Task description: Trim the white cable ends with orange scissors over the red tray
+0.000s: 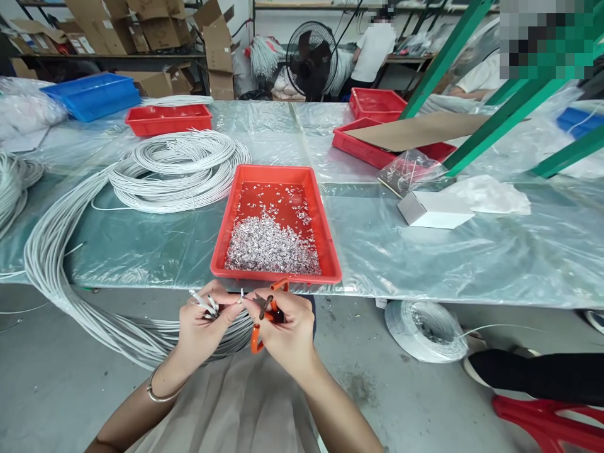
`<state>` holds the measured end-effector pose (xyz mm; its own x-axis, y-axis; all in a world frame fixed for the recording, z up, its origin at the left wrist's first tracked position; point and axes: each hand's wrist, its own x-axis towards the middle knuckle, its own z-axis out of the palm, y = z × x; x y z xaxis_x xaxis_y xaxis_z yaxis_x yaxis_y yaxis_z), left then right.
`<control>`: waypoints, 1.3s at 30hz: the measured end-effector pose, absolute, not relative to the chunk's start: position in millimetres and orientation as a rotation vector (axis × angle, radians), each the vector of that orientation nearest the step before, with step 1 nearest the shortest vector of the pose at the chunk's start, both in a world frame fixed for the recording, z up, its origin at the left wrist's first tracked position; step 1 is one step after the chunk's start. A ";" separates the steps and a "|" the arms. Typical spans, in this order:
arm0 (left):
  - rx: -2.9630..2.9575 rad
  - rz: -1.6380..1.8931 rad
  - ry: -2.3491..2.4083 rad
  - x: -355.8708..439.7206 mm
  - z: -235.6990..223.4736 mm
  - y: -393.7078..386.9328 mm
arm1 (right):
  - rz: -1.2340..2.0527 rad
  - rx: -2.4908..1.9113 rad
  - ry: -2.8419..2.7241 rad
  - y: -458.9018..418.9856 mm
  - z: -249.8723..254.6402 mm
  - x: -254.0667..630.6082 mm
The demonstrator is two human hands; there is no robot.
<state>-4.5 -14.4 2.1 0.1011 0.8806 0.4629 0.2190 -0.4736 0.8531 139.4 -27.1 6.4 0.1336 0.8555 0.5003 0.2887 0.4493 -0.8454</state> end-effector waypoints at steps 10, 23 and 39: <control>1.955 1.393 0.993 -4.9 2.6 -15.2 | 0.514 -0.980 -1.729 -19.1 9.5 159.9; 2.067 1.534 1.160 3.5 0.6 -17.1 | 0.596 -1.062 -1.600 -19.3 5.2 155.3; 1.046 1.027 0.895 -10.3 4.5 -4.5 | 0.502 -1.350 -1.396 27.9 20.3 190.5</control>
<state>-10.3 -4.5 4.5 0.2787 0.9553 -0.0983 -0.2275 0.1652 0.9597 190.5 27.9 20.3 0.2225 0.8927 0.3918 0.4389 0.2671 -0.8579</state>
